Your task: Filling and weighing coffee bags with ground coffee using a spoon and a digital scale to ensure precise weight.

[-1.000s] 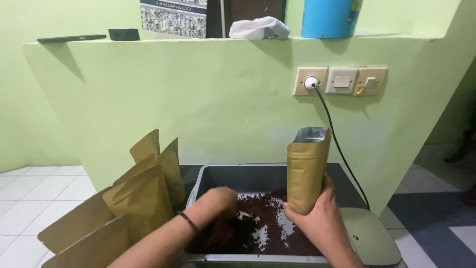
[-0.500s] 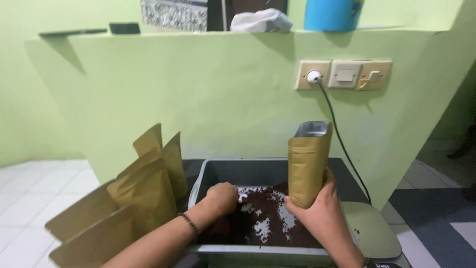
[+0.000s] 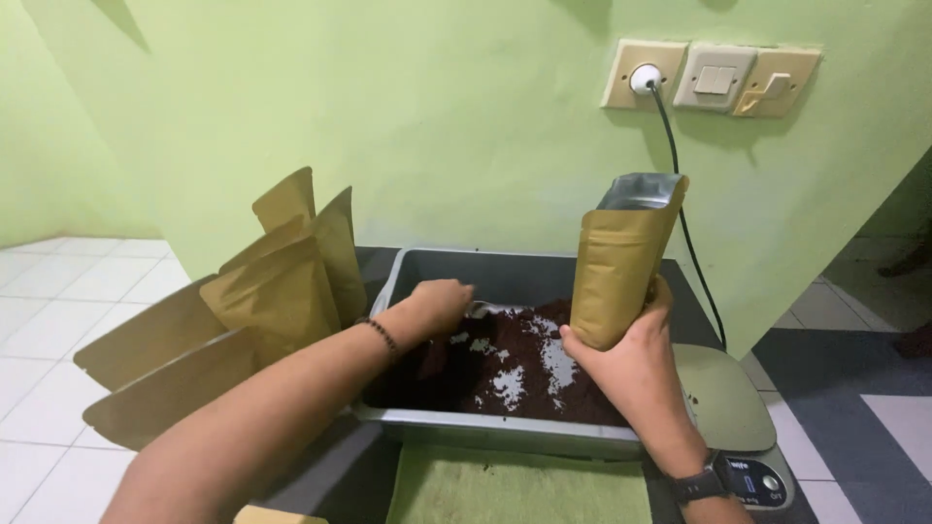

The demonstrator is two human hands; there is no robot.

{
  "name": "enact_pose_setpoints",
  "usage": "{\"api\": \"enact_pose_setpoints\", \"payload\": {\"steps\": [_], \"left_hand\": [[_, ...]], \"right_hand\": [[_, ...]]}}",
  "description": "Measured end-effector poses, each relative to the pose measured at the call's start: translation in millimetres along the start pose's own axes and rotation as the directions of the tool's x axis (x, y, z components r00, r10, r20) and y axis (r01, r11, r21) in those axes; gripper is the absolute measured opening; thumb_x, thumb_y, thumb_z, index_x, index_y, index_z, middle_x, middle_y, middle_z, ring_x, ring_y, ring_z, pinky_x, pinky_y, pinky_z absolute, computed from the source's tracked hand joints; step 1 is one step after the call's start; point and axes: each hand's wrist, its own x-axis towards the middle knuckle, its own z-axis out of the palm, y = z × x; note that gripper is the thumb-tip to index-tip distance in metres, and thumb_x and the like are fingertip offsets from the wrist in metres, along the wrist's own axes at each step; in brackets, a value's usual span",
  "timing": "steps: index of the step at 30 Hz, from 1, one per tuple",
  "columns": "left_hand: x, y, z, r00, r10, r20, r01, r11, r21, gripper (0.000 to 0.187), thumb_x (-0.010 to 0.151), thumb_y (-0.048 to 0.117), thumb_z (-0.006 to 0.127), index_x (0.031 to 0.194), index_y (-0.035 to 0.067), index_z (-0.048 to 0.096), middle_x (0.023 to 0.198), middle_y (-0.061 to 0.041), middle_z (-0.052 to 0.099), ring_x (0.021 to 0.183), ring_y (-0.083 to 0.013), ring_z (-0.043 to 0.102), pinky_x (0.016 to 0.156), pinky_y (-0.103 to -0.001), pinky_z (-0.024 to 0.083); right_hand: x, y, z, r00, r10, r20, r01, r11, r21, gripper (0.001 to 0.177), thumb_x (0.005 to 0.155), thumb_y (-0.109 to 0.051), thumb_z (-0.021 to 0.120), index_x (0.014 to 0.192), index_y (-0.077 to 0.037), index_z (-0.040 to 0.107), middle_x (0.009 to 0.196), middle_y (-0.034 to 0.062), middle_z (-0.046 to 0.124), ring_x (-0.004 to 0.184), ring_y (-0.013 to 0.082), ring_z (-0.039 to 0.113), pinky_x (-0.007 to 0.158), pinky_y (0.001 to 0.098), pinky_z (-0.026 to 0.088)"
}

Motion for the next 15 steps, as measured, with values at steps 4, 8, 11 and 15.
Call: {"api": "enact_pose_setpoints", "payload": {"steps": [4,8,11,15], "left_hand": [[-52.5,48.9,-86.9,0.976,0.203,0.085,-0.182,0.961,-0.207,0.02,0.092,0.0,0.065,0.11,-0.003,0.075,0.098,-0.022,0.077,0.095,-0.0379,0.076,0.076,-0.049,0.062],[-88.7,76.2,-116.2,0.89,0.392,0.233,-0.286,0.878,-0.385,0.026,0.098,0.003,0.059,0.121,0.004,0.071,0.107,-0.021,0.075,0.105,-0.0357,0.073,0.091,-0.049,0.059],[-92.8,77.3,-102.0,0.856,0.429,0.287,-0.235,0.819,-0.523,0.026,0.101,0.008,0.057,0.123,0.002,0.069,0.108,-0.02,0.075,0.106,-0.033,0.072,0.091,-0.046,0.058],[-85.9,51.6,-87.3,0.861,0.392,0.324,-0.109,0.766,-0.634,0.021,0.103,0.02,0.057,0.114,0.011,0.071,0.099,-0.011,0.074,0.091,-0.0239,0.069,0.085,-0.037,0.054]], "right_hand": [[1.1,0.0,-1.6,1.0,0.007,-0.006,-0.007,1.0,-0.017,0.12,0.068,-0.038,0.089,0.153,0.004,0.016,0.137,0.0364,0.046,0.131,0.0546,0.05,0.109,0.0671,0.043],[0.3,-0.1,-0.3,1.0,-0.007,0.009,0.007,1.0,-0.004,0.118,0.067,-0.034,0.089,0.153,0.0,0.016,0.14,0.0342,0.046,0.132,0.0529,0.049,0.111,0.0646,0.042],[-1.5,3.2,1.5,0.998,-0.068,-0.01,0.068,0.998,0.018,0.115,0.066,-0.03,0.089,0.151,0.003,0.019,0.138,0.0371,0.047,0.131,0.0557,0.049,0.111,0.0659,0.041],[1.3,8.5,3.3,0.999,-0.043,0.033,0.043,0.999,-0.01,0.117,0.066,-0.033,0.088,0.153,-0.002,0.016,0.142,0.0339,0.044,0.135,0.0516,0.047,0.114,0.0636,0.04]]}}
